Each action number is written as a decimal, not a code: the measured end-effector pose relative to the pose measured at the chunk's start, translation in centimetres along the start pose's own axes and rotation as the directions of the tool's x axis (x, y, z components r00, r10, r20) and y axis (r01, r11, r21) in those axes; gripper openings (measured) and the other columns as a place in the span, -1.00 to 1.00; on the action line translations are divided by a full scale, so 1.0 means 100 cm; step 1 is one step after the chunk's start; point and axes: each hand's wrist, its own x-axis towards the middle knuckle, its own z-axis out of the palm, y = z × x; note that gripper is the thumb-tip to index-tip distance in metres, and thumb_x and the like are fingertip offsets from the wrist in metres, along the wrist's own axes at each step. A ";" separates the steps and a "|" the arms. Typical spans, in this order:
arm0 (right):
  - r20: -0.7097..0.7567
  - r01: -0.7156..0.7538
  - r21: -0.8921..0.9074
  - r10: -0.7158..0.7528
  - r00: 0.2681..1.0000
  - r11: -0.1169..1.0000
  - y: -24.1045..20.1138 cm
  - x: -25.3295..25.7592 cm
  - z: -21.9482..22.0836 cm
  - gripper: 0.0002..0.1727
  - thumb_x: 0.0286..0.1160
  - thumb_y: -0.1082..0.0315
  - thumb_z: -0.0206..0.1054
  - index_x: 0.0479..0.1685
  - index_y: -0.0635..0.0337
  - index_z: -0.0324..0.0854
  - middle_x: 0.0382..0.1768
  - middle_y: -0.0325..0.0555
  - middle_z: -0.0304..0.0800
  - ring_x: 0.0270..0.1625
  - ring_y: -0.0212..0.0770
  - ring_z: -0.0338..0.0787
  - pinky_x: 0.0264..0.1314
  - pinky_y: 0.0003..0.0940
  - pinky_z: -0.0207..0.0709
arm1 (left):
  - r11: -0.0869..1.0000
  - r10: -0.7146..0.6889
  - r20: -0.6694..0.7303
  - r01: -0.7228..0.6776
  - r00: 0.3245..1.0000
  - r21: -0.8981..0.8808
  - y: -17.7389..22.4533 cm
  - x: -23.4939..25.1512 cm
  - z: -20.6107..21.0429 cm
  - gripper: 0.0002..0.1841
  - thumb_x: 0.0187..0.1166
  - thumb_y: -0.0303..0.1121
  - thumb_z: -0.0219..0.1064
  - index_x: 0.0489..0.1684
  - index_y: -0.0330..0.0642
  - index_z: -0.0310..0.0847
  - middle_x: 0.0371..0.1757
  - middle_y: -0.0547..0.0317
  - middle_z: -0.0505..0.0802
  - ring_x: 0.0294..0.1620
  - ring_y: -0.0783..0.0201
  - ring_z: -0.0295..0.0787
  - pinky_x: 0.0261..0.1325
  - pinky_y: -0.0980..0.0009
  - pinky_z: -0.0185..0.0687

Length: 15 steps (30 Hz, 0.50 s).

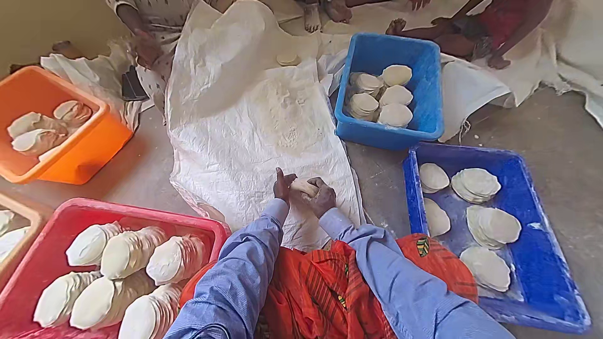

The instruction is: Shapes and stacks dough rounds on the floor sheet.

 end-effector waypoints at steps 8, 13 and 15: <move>0.039 -0.029 -0.040 0.031 0.999 0.999 0.000 0.002 -0.002 -0.30 0.24 0.12 0.66 0.48 0.03 0.60 0.14 0.17 0.86 0.23 0.21 0.83 0.32 0.29 0.59 | 0.999 -0.011 0.005 0.011 1.000 -0.042 -0.001 0.003 -0.003 -0.01 0.80 0.24 -0.64 0.34 -0.46 0.60 0.40 -0.29 0.73 0.51 -0.04 0.58 0.57 -0.02 0.36; 0.097 -0.063 -0.051 0.068 0.993 0.997 -0.004 0.004 -0.006 -0.42 0.38 0.13 0.58 0.41 0.10 0.67 0.16 0.21 0.84 0.30 0.21 0.79 0.43 0.22 0.53 | 0.999 0.026 0.026 -0.025 0.999 -0.033 0.003 0.003 0.001 -0.02 0.82 0.21 -0.65 0.41 -0.49 0.55 0.49 -0.28 0.68 0.65 -0.05 0.45 0.68 -0.04 0.20; 0.058 -0.046 -0.022 0.048 0.997 0.999 -0.002 0.001 -0.002 -0.36 0.30 0.13 0.61 0.45 0.03 0.62 0.11 0.18 0.87 0.21 0.22 0.83 0.32 0.26 0.59 | 1.000 0.017 0.009 -0.017 1.000 -0.005 0.001 0.003 -0.002 -0.02 0.81 0.22 -0.64 0.37 -0.48 0.58 0.43 -0.29 0.72 0.57 -0.06 0.52 0.62 -0.04 0.29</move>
